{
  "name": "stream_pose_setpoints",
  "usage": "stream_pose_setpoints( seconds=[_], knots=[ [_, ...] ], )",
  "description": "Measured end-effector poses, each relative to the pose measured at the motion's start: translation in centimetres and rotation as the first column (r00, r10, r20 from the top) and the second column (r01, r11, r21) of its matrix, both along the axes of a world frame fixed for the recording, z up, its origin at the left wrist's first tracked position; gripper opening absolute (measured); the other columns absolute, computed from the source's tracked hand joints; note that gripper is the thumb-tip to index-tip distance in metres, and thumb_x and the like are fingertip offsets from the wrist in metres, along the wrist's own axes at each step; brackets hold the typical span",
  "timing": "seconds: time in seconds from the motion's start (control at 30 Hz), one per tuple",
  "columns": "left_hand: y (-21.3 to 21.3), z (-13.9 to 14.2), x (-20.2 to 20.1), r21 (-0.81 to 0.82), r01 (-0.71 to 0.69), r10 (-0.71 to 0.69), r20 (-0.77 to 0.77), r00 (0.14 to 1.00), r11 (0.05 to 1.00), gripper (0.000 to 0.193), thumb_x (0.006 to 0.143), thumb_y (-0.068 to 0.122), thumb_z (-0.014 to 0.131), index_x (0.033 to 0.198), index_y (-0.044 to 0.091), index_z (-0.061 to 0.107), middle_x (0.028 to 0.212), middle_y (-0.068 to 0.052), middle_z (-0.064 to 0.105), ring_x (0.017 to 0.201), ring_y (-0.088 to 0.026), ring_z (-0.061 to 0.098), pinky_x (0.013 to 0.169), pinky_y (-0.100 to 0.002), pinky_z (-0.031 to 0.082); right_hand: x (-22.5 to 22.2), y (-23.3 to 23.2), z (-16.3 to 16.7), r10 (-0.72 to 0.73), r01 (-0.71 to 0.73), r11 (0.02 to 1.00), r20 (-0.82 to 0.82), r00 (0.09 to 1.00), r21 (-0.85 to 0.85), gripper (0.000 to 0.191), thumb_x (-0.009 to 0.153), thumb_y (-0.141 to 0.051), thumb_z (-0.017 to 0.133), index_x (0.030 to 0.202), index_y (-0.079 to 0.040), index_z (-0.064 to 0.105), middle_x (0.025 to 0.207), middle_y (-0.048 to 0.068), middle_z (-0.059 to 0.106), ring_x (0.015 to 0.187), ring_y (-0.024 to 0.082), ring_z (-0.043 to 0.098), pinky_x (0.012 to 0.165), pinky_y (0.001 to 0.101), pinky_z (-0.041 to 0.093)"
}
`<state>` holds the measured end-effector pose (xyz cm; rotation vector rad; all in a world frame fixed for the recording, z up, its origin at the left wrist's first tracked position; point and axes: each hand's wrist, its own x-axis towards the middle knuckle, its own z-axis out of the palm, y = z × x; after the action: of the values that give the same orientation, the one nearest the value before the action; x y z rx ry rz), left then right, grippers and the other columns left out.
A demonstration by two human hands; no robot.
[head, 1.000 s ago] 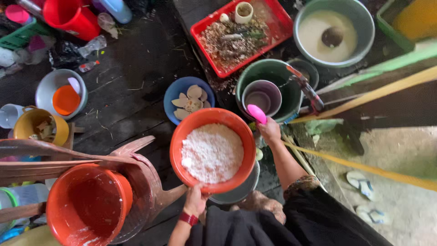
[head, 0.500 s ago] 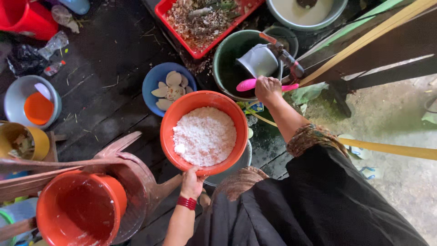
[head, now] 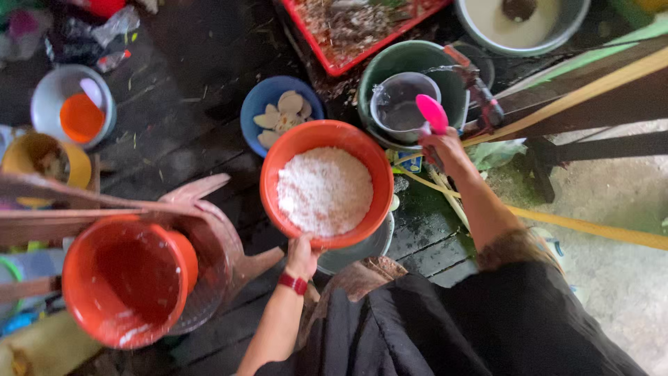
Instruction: The person pours water from a green plastic pitcher into a metal pot under a rice milling machine, stirs the contents with a pink spoon, and strains the liquid through a sieve. They carry bowls of wet rice, pour rice into the machine's hopper, and scrape milled rice from the machine tray into a red bowl.
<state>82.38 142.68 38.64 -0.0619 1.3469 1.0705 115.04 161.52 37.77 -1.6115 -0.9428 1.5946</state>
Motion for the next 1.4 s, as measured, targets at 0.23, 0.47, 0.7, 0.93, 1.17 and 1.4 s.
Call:
stream_pose_setpoints(
  seconds=[0.23, 0.47, 0.7, 0.93, 1.17, 1.4],
  knots=[
    [2.6, -1.2, -0.2, 0.061, -0.030, 0.029, 0.014, 0.999, 0.998, 0.002, 0.086, 0.004, 0.061, 0.088, 0.002, 0.061, 0.079, -0.010, 0.065, 0.064, -0.025, 0.067, 0.052, -0.038, 0.057, -1.2, -5.4, 5.4, 0.128, -0.631, 0.708, 0.820, 0.558, 0.318, 0.027, 0.087, -0.029, 0.074, 0.109, -0.014, 0.071, 0.073, 0.009, 0.070, 0.061, 0.023, 0.066, 0.058, 0.0377, 0.052],
    [2.3, 0.1, -0.2, 0.026, -0.040, 0.039, 0.030, 0.999, 0.999, 0.017, 0.081, 0.001, 0.059, 0.096, 0.009, 0.062, 0.085, -0.006, 0.066, 0.070, -0.022, 0.068, 0.054, -0.038, 0.058, -6.4, -8.3, 9.3, 0.567, -0.752, 0.611, 0.799, 0.198, -0.247, 0.025, 0.105, -0.032, 0.045, 0.115, -0.014, 0.060, 0.067, 0.015, 0.069, 0.059, 0.036, 0.071, 0.056, 0.0521, 0.056],
    [-2.3, -1.3, -0.5, 0.059, -0.067, 0.061, 0.108, 0.992, 0.996, 0.016, 0.081, -0.002, 0.062, 0.094, 0.007, 0.061, 0.081, -0.006, 0.062, 0.071, -0.022, 0.066, 0.056, -0.039, 0.058, -9.4, -10.3, 8.3, 0.350, -0.843, 0.538, 0.904, 0.245, 0.020, 0.014, 0.092, -0.018, 0.056, 0.102, -0.009, 0.059, 0.077, 0.015, 0.070, 0.072, 0.037, 0.070, 0.065, 0.0514, 0.052],
    [-4.1, -0.7, -0.7, 0.055, -0.092, 0.084, 0.127, 0.988, 0.994, 0.014, 0.081, -0.001, 0.061, 0.093, 0.005, 0.063, 0.081, -0.007, 0.067, 0.071, -0.024, 0.069, 0.055, -0.038, 0.059, -7.9, -9.9, 6.6, 0.160, -0.971, 0.238, 0.984, 0.075, 0.036, 0.027, 0.094, -0.023, 0.062, 0.113, -0.004, 0.061, 0.082, 0.011, 0.070, 0.069, 0.028, 0.071, 0.060, 0.0400, 0.057],
    [-3.8, 1.0, -1.3, 0.097, -0.133, 0.120, 0.128, 0.984, 0.986, 0.014, 0.083, 0.000, 0.062, 0.096, 0.005, 0.060, 0.080, -0.006, 0.066, 0.067, -0.022, 0.068, 0.053, -0.036, 0.057, -6.2, -9.6, 8.2, -0.057, -0.928, 0.207, 0.950, 0.306, 0.311, 0.035, 0.084, -0.025, 0.076, 0.116, -0.017, 0.067, 0.088, 0.002, 0.071, 0.077, 0.025, 0.073, 0.065, 0.0400, 0.057],
    [-8.3, 0.3, -4.5, 0.129, -0.143, 0.114, 0.208, 0.971, 0.981, 0.009, 0.089, 0.007, 0.062, 0.093, 0.000, 0.057, 0.084, -0.012, 0.066, 0.068, -0.024, 0.068, 0.056, -0.037, 0.060, -5.7, -4.5, 5.8, -0.190, -0.510, 0.802, 0.943, 0.273, 0.310, 0.027, 0.095, -0.037, 0.081, 0.115, -0.018, 0.079, 0.092, 0.015, 0.074, 0.083, 0.036, 0.073, 0.075, 0.0492, 0.057]
  ],
)
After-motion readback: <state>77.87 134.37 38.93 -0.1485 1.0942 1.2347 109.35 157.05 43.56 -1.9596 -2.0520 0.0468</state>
